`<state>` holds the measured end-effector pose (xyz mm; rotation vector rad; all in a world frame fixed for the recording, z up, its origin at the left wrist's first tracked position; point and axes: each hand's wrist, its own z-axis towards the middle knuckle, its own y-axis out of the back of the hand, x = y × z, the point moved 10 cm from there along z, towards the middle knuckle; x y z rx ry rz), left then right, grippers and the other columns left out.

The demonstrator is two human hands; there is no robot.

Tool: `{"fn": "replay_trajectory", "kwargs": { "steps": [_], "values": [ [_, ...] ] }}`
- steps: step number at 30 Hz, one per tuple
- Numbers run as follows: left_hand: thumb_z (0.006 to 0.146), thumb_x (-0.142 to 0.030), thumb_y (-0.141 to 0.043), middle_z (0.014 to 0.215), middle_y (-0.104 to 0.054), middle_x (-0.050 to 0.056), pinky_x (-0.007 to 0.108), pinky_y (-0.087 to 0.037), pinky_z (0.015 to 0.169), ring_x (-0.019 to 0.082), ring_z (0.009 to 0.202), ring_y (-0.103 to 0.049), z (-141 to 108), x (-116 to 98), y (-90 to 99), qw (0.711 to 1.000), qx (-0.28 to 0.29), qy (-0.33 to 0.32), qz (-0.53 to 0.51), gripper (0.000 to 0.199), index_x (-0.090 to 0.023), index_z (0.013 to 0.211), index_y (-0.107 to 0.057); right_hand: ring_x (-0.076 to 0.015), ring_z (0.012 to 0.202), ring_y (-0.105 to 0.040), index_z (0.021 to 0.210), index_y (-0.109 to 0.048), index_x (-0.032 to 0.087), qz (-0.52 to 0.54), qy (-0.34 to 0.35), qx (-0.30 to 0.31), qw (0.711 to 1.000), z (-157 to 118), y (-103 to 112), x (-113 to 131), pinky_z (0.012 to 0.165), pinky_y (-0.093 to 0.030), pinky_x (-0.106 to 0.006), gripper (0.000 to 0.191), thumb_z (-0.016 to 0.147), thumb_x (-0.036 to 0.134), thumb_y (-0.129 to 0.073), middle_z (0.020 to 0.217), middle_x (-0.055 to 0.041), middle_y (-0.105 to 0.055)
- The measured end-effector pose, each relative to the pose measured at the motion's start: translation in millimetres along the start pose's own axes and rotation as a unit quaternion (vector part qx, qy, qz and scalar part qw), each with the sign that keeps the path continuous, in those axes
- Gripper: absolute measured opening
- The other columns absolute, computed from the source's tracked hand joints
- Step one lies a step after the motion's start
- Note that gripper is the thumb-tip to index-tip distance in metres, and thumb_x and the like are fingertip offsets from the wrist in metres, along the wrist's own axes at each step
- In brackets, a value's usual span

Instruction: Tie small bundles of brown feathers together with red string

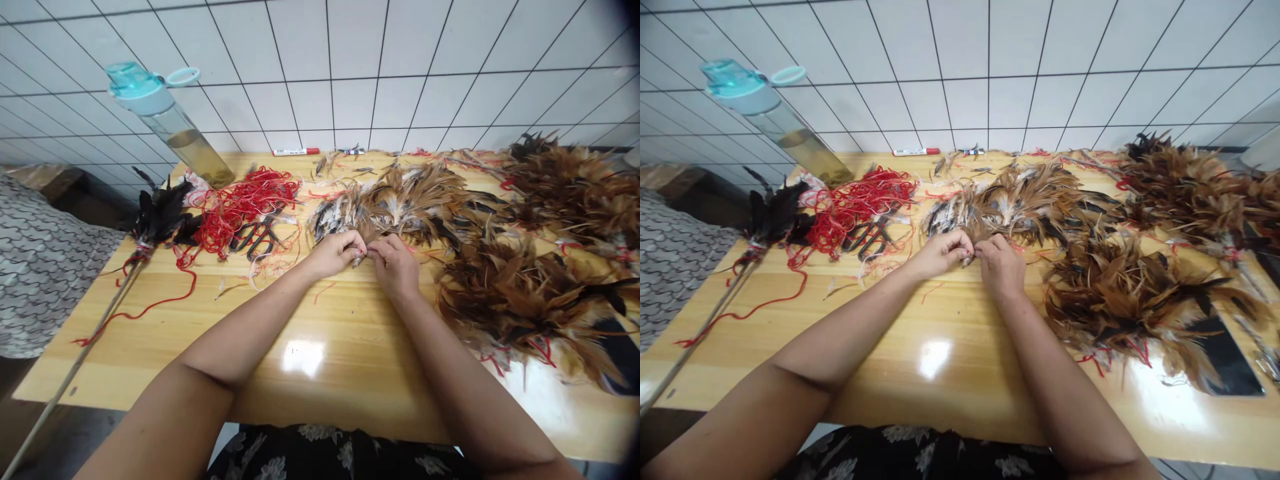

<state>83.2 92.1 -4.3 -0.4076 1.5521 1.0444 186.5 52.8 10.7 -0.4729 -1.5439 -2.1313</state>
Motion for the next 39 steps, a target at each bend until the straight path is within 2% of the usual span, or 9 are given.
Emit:
{"fn": "replay_trajectory", "kwargs": {
  "steps": [7, 13, 17, 21, 25, 28, 33, 36, 39],
  "values": [
    [0.081, -0.019, -0.056, 0.066, -0.061, 0.0, 0.021, -0.041, 0.061, 0.008, 0.06, -0.054, -1, 9, 2.0, 0.991, -0.044, 0.013, -0.125, 0.006, -0.014, 0.081, -0.058, -0.0162, 0.078, -0.056, 0.089, -0.071, 0.025, -0.054, -0.013, 0.036, 0.998, 1, -6, -4, 0.059, -0.033, -0.027, 0.026, 0.093, 0.028, -0.045, 0.092, -0.0032, -0.064],
    [0.081, -0.018, -0.056, 0.068, -0.062, 0.0, 0.019, -0.041, 0.057, 0.007, 0.058, -0.055, -2, 15, 1.9, 0.983, -0.066, 0.044, -0.168, 0.004, -0.014, 0.082, -0.058, -0.0163, 0.08, -0.057, 0.087, -0.07, 0.025, -0.066, -0.004, 0.041, 0.997, 0, -10, -3, 0.06, -0.033, -0.028, 0.024, 0.092, 0.026, -0.046, 0.094, -0.0032, -0.065],
    [0.082, -0.017, -0.054, 0.072, -0.063, 0.001, 0.02, -0.043, 0.059, 0.006, 0.059, -0.057, -2, 12, 2.1, 0.982, -0.064, 0.038, -0.174, 0.004, -0.014, 0.083, -0.057, -0.017, 0.08, -0.057, 0.087, -0.069, 0.023, -0.065, -0.015, 0.044, 0.997, 0, -10, -4, 0.062, -0.034, -0.028, 0.023, 0.092, 0.025, -0.046, 0.093, -0.0037, -0.066],
    [0.082, -0.013, -0.051, 0.066, -0.06, -0.002, 0.02, -0.043, 0.059, 0.007, 0.056, -0.056, -1, 7, 1.8, 0.995, -0.052, 0.016, -0.078, 0.006, -0.016, 0.081, -0.056, -0.0184, 0.08, -0.056, 0.087, -0.068, 0.022, -0.075, -0.034, 0.052, 0.995, 1, -8, -6, 0.061, -0.034, -0.029, 0.023, 0.091, 0.023, -0.045, 0.092, -0.0054, -0.065],
    [0.079, -0.011, -0.052, 0.061, -0.057, -0.006, 0.02, -0.041, 0.057, 0.008, 0.052, -0.055, -1, 8, 8.8, 0.996, -0.089, 0.019, -0.024, 0.012, -0.019, 0.087, -0.049, -0.0188, 0.078, -0.056, 0.087, -0.066, 0.021, -0.089, -0.042, 0.075, 0.992, 0, -10, -3, 0.059, -0.031, -0.029, 0.024, 0.091, 0.02, -0.043, 0.092, -0.0066, -0.063],
    [0.081, -0.012, -0.052, 0.059, -0.058, -0.006, 0.022, -0.04, 0.057, 0.009, 0.052, -0.055, -1, 8, 10.1, 0.995, -0.093, 0.033, 0.008, 0.01, -0.02, 0.085, -0.046, -0.0187, 0.078, -0.055, 0.082, -0.065, 0.02, -0.078, -0.026, 0.089, 0.993, -2, -12, 2, 0.058, -0.03, -0.029, 0.025, 0.091, 0.02, -0.042, 0.091, -0.0064, -0.063],
    [0.082, -0.013, -0.052, 0.067, -0.062, -0.003, 0.023, -0.04, 0.063, 0.01, 0.063, -0.056, -1, -5, 5.8, 0.985, -0.055, -0.004, 0.164, 0.006, -0.018, 0.08, -0.054, -0.0181, 0.079, -0.055, 0.082, -0.064, 0.019, -0.055, -0.003, 0.068, 0.996, -2, -9, 5, 0.058, -0.03, -0.028, 0.023, 0.091, 0.021, -0.043, 0.087, -0.006, -0.063],
    [0.081, -0.01, -0.052, 0.072, -0.064, -0.001, 0.022, -0.04, 0.067, 0.011, 0.068, -0.057, -1, -12, -1.1, 0.976, -0.022, -0.032, 0.213, 0.01, -0.017, 0.081, -0.059, -0.0176, 0.077, -0.054, 0.085, -0.064, 0.019, -0.084, -0.019, 0.05, 0.995, -2, -6, 2, 0.057, -0.027, -0.028, 0.024, 0.092, 0.022, -0.042, 0.089, -0.0064, -0.063],
    [0.08, -0.013, -0.056, 0.074, -0.064, 0.0, 0.023, -0.04, 0.067, 0.012, 0.069, -0.056, -2, -18, -5.1, 0.969, -0.014, -0.05, 0.241, 0.006, -0.016, 0.081, -0.062, -0.0171, 0.073, -0.053, 0.086, -0.064, 0.019, -0.126, -0.028, 0.047, 0.99, -3, -4, 5, 0.056, -0.024, -0.029, 0.023, 0.092, 0.022, -0.042, 0.09, -0.0064, -0.063]
  ]
}}
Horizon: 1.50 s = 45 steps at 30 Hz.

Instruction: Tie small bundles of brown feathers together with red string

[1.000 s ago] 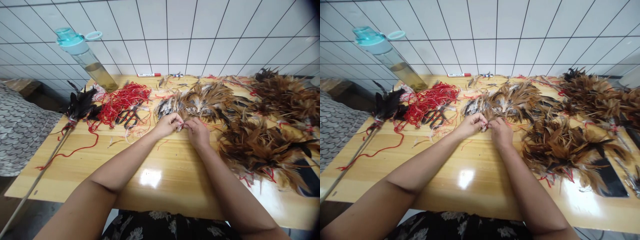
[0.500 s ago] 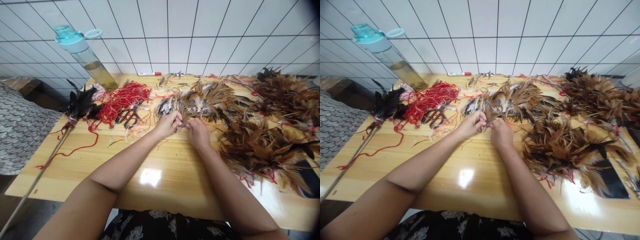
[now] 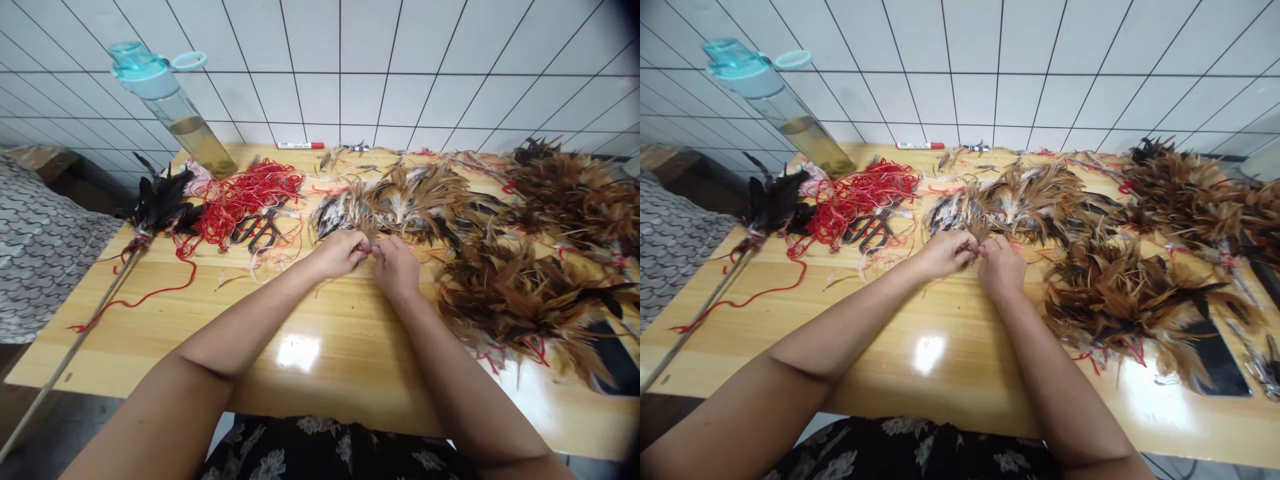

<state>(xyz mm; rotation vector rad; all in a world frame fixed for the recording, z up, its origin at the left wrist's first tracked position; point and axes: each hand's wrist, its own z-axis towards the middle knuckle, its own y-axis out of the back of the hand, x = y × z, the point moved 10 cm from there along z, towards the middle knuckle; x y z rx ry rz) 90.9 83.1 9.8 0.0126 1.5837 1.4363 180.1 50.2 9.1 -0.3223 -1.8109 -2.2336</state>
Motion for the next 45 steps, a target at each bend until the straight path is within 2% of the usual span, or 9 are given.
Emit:
{"fn": "replay_trajectory", "kwargs": {
  "steps": [5, 7, 11, 14, 20, 24, 30, 38, 45],
  "values": [
    [0.079, -0.017, -0.059, 0.074, -0.065, 0.002, 0.024, -0.039, 0.067, 0.013, 0.071, -0.057, 0, -5, 0.9, 1.0, -0.016, -0.01, 0.015, 0.006, -0.015, 0.079, -0.064, -0.0172, 0.07, -0.052, 0.085, -0.063, 0.019, -0.02, 0.025, -0.02, 0.999, -4, 6, 13, 0.057, -0.024, -0.03, 0.024, 0.093, 0.026, -0.041, 0.087, -0.0069, -0.063],
    [0.081, -0.017, -0.055, 0.068, -0.063, 0.001, 0.023, -0.039, 0.065, 0.011, 0.066, -0.056, 0, 1, 1.2, 1.0, -0.02, 0.011, -0.016, 0.01, -0.015, 0.076, -0.064, -0.0175, 0.074, -0.054, 0.089, -0.063, 0.019, 0.02, 0.032, -0.049, 0.998, -4, 11, 13, 0.058, -0.028, -0.029, 0.024, 0.094, 0.027, -0.041, 0.09, -0.0069, -0.064],
    [0.081, -0.018, -0.056, 0.064, -0.064, -0.002, 0.02, -0.039, 0.059, 0.008, 0.058, -0.054, -1, 19, 2.3, 0.991, -0.029, 0.074, -0.107, 0.01, -0.015, 0.082, -0.065, -0.0174, 0.078, -0.057, 0.093, -0.063, 0.02, 0.117, 0.001, -0.093, 0.989, -2, 15, -4, 0.063, -0.035, -0.028, 0.019, 0.092, 0.027, -0.045, 0.092, -0.0063, -0.066],
    [0.078, -0.014, -0.055, 0.069, -0.065, -0.002, 0.018, -0.04, 0.059, 0.007, 0.06, -0.057, -1, 25, 1.4, 0.984, -0.03, 0.084, -0.155, 0.009, -0.015, 0.084, -0.062, -0.0172, 0.074, -0.057, 0.094, -0.065, 0.021, 0.143, -0.01, -0.082, 0.986, 2, 10, -12, 0.064, -0.038, -0.028, 0.017, 0.09, 0.027, -0.05, 0.088, -0.0051, -0.066],
    [0.076, -0.01, -0.057, 0.072, -0.065, 0.0, 0.017, -0.045, 0.058, 0.007, 0.061, -0.061, 0, 35, -6.6, 0.954, -0.03, 0.097, -0.282, 0.017, -0.014, 0.093, -0.057, -0.0166, 0.071, -0.056, 0.09, -0.07, 0.023, 0.14, 0.015, -0.033, 0.99, 5, -5, -9, 0.063, -0.038, -0.027, 0.016, 0.086, 0.03, -0.056, 0.081, -0.0031, -0.066],
    [0.075, -0.007, -0.058, 0.069, -0.066, 0.0, 0.017, -0.047, 0.059, 0.007, 0.061, -0.062, 0, 43, -12.9, 0.937, -0.023, 0.122, -0.327, 0.017, -0.012, 0.091, -0.06, -0.0164, 0.069, -0.055, 0.086, -0.071, 0.023, 0.17, 0.017, -0.041, 0.984, 6, -6, -13, 0.064, -0.039, -0.028, 0.015, 0.085, 0.028, -0.057, 0.077, -0.0026, -0.065],
    [0.076, -0.007, -0.06, 0.068, -0.067, 0.001, 0.018, -0.049, 0.062, 0.006, 0.06, -0.063, -1, 45, -16.7, 0.903, -0.017, 0.166, -0.396, 0.009, -0.011, 0.083, -0.062, -0.0149, 0.065, -0.054, 0.084, -0.07, 0.021, 0.276, 0.004, -0.063, 0.959, 10, -7, -24, 0.063, -0.042, -0.028, 0.014, 0.083, 0.028, -0.057, 0.077, -0.0025, -0.065],
    [0.077, -0.007, -0.059, 0.062, -0.063, -0.001, 0.016, -0.045, 0.057, 0.006, 0.056, -0.06, 0, 46, -14.9, 0.915, -0.034, 0.157, -0.371, 0.011, -0.012, 0.086, -0.061, -0.018, 0.073, -0.057, 0.1, -0.072, 0.023, 0.119, 0.009, 0.001, 0.993, 6, -13, -7, 0.059, -0.036, -0.028, 0.023, 0.085, 0.027, -0.055, 0.085, -0.0048, -0.067],
    [0.077, -0.008, -0.057, 0.068, -0.065, 0.0, 0.018, -0.047, 0.061, 0.005, 0.058, -0.06, 0, 42, -16.5, 0.911, -0.002, 0.158, -0.38, 0.011, -0.011, 0.086, -0.064, -0.0181, 0.076, -0.057, 0.089, -0.072, 0.023, 0.072, 0.011, 0.0, 0.997, 5, -14, -7, 0.056, -0.031, -0.027, 0.024, 0.09, 0.028, -0.049, 0.088, -0.0052, -0.066]
  ]
}}
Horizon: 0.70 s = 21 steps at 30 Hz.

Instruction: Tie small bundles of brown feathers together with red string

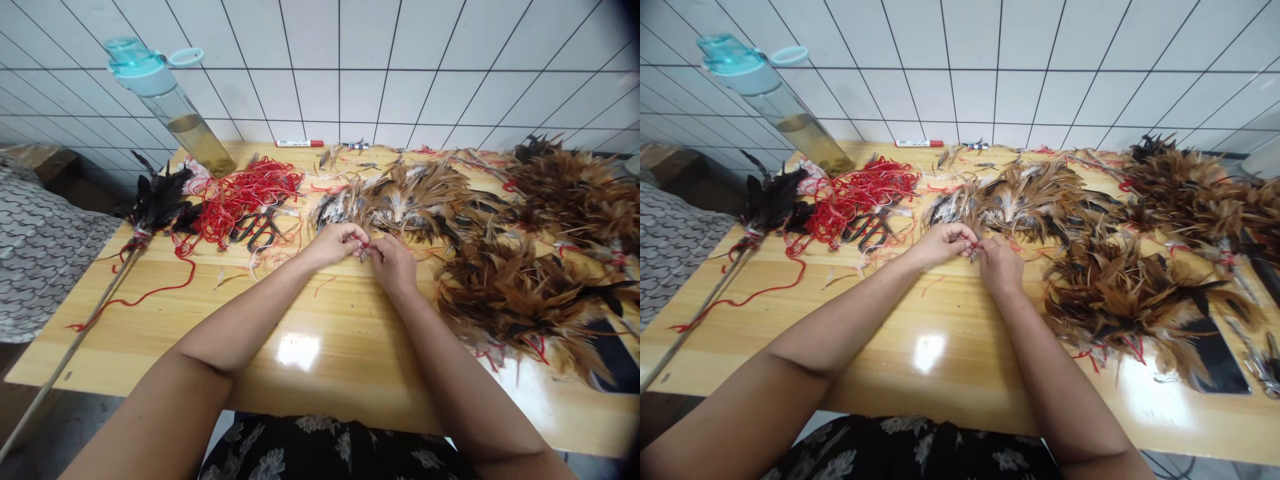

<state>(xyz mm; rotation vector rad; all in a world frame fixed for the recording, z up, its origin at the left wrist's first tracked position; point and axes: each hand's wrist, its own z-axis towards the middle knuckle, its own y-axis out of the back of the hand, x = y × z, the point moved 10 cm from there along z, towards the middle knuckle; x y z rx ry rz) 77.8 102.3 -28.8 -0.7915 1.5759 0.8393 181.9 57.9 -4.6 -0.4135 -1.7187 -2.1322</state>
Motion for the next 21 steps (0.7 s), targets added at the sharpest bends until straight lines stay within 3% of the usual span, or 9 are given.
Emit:
{"fn": "replay_trajectory", "kwargs": {
  "steps": [13, 21],
  "values": [
    [0.07, -0.006, -0.062, 0.069, -0.067, 0.002, 0.022, -0.048, 0.067, 0.008, 0.064, -0.062, -2.9, 0.3, -2.7, 0.999, 0.021, 0.018, -0.036, 0.011, -0.009, 0.08, -0.065, -0.0181, 0.077, -0.056, 0.092, -0.07, 0.023, -0.023, -0.01, 0.009, 1.0, -0.9, 0.8, 2.6, 0.055, -0.027, -0.028, 0.023, 0.091, 0.027, -0.048, 0.092, -0.0058, -0.065],
    [0.069, -0.011, -0.06, 0.068, -0.064, 0.0, 0.018, -0.043, 0.058, 0.007, 0.059, -0.056, -1.3, -2.9, 0.8, 0.995, -0.022, -0.03, 0.089, 0.009, -0.012, 0.077, -0.065, -0.0185, 0.071, -0.054, 0.092, -0.067, 0.022, -0.065, 0.004, 0.021, 0.998, -1.3, 0.3, 9.3, 0.054, -0.026, -0.029, 0.024, 0.092, 0.025, -0.043, 0.093, -0.0077, -0.064]
  ]
}}
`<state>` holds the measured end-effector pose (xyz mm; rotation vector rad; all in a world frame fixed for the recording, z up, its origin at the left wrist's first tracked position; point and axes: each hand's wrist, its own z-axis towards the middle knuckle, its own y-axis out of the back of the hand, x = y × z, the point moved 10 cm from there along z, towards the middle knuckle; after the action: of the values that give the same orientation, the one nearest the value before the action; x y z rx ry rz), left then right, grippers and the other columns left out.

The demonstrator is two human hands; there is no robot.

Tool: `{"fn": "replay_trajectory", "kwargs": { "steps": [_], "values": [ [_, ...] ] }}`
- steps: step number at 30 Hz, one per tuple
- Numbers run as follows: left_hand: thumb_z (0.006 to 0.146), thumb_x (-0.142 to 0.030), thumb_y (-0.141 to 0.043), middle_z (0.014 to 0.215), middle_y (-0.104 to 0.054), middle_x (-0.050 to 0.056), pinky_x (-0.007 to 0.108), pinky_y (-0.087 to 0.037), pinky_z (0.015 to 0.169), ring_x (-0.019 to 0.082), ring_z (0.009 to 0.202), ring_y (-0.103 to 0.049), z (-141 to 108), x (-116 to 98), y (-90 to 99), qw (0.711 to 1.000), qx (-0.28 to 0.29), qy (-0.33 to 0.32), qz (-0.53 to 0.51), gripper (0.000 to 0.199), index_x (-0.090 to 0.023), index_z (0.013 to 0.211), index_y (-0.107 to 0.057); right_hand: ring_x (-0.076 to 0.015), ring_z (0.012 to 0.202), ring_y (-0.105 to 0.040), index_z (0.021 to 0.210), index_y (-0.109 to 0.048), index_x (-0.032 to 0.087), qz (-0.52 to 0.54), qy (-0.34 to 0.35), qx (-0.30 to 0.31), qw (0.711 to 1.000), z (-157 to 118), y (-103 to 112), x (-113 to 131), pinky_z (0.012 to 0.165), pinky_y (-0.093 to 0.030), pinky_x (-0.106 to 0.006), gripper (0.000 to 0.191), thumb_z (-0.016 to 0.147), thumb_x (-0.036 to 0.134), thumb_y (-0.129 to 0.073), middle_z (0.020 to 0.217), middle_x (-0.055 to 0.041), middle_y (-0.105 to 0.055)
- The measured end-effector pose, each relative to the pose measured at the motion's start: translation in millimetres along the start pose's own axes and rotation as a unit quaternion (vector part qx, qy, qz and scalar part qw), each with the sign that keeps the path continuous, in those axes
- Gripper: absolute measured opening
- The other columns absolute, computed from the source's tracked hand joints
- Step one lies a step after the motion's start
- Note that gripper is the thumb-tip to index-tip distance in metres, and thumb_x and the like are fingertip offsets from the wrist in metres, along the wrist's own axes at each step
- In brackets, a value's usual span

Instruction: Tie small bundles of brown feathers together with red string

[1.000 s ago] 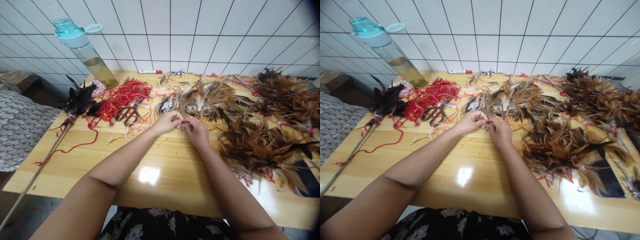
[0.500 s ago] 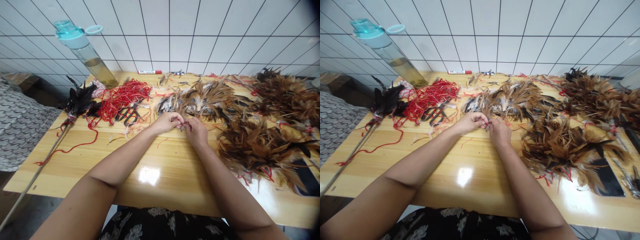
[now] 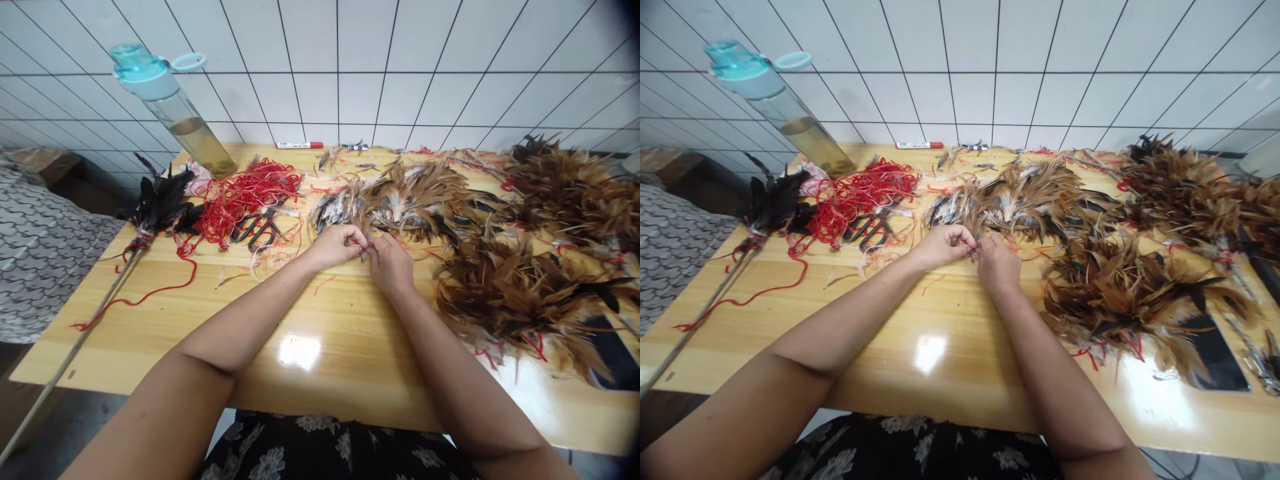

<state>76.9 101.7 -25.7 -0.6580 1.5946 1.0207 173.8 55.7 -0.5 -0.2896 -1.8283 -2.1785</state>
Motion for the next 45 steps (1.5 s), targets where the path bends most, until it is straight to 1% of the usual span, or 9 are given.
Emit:
{"fn": "replay_trajectory", "kwargs": {
  "steps": [5, 9, 13, 16, 18, 25, 32, 37, 45],
  "values": [
    [0.069, -0.006, -0.053, 0.072, -0.062, -0.001, 0.019, -0.043, 0.062, 0.008, 0.064, -0.054, -6, -21, 0.4, 0.989, -0.045, -0.086, 0.107, 0.014, -0.014, 0.077, -0.062, -0.0194, 0.072, -0.054, 0.094, -0.065, 0.021, -0.014, 0.011, 0.006, 1.0, -1, -2, 3, 0.055, -0.027, -0.03, 0.023, 0.093, 0.026, -0.042, 0.094, -0.0088, -0.064],
    [0.073, -0.004, -0.049, 0.08, -0.062, 0.001, 0.022, -0.045, 0.07, 0.011, 0.074, -0.056, -13, -37, 1.2, 0.969, -0.092, -0.145, 0.18, 0.021, -0.016, 0.087, -0.06, -0.0196, 0.074, -0.055, 0.095, -0.064, 0.021, -0.002, 0.017, 0.019, 1.0, 0, -4, 5, 0.056, -0.029, -0.03, 0.025, 0.095, 0.028, -0.04, 0.096, -0.0088, -0.064],
    [0.078, -0.005, -0.048, 0.087, -0.062, 0.004, 0.025, -0.044, 0.076, 0.014, 0.081, -0.057, -18, -44, -2.5, 0.943, -0.099, -0.184, 0.259, 0.02, -0.017, 0.089, -0.06, -0.0198, 0.077, -0.057, 0.095, -0.064, 0.021, 0.013, 0.02, 0.017, 1.0, 0, -4, 4, 0.057, -0.03, -0.03, 0.025, 0.095, 0.028, -0.041, 0.096, -0.0081, -0.065],
    [0.082, -0.008, -0.047, 0.087, -0.062, 0.006, 0.026, -0.043, 0.078, 0.016, 0.084, -0.056, -19, -45, -2.4, 0.932, -0.102, -0.19, 0.291, 0.016, -0.017, 0.085, -0.061, -0.02, 0.08, -0.057, 0.093, -0.064, 0.021, 0.041, 0.023, 0.014, 0.999, 0, -4, 3, 0.06, -0.033, -0.03, 0.023, 0.093, 0.028, -0.042, 0.093, -0.0076, -0.065],
    [0.083, -0.009, -0.048, 0.086, -0.062, 0.005, 0.026, -0.043, 0.078, 0.015, 0.082, -0.055, -18, -44, -0.4, 0.934, -0.104, -0.185, 0.286, 0.015, -0.017, 0.084, -0.061, -0.0202, 0.082, -0.058, 0.093, -0.065, 0.021, 0.07, 0.016, 0.006, 0.997, 1, -4, -1, 0.062, -0.035, -0.029, 0.021, 0.092, 0.027, -0.045, 0.093, -0.0072, -0.066],
    [0.079, -0.009, -0.052, 0.075, -0.061, 0.0, 0.022, -0.041, 0.071, 0.011, 0.072, -0.054, -13, -35, 6.1, 0.968, -0.088, -0.14, 0.187, 0.013, -0.017, 0.078, -0.062, -0.0201, 0.087, -0.059, 0.092, -0.069, 0.021, 0.168, -0.001, -0.05, 0.985, 5, 3, -15, 0.072, -0.042, -0.03, 0.021, 0.089, 0.025, -0.049, 0.093, -0.0065, -0.067],
    [0.078, -0.006, -0.052, 0.074, -0.061, 0.0, 0.023, -0.041, 0.073, 0.011, 0.072, -0.053, -15, -44, 3.3, 0.958, -0.084, -0.195, 0.193, 0.015, -0.017, 0.074, -0.062, -0.019, 0.08, -0.058, 0.097, -0.07, 0.022, 0.154, 0.012, -0.033, 0.987, 6, 2, -10, 0.07, -0.041, -0.029, 0.022, 0.087, 0.024, -0.051, 0.088, -0.0053, -0.066],
    [0.079, -0.006, -0.051, 0.076, -0.06, 0.001, 0.024, -0.042, 0.076, 0.012, 0.077, -0.055, -15, -44, 3.5, 0.953, -0.079, -0.214, 0.202, 0.016, -0.017, 0.075, -0.063, -0.0188, 0.079, -0.056, 0.1, -0.07, 0.022, 0.14, 0.028, -0.018, 0.99, 6, 0, -7, 0.068, -0.04, -0.029, 0.023, 0.088, 0.024, -0.051, 0.087, -0.0049, -0.065],
    [0.076, -0.005, -0.053, 0.076, -0.06, 0.0, 0.023, -0.042, 0.074, 0.012, 0.075, -0.054, -13, -41, 3.1, 0.952, -0.054, -0.215, 0.209, 0.015, -0.017, 0.075, -0.063, -0.018, 0.08, -0.057, 0.09, -0.07, 0.022, 0.125, 0.029, -0.02, 0.991, 5, -3, -9, 0.066, -0.037, -0.027, 0.019, 0.088, 0.027, -0.052, 0.086, -0.0041, -0.064]
  ]
}}
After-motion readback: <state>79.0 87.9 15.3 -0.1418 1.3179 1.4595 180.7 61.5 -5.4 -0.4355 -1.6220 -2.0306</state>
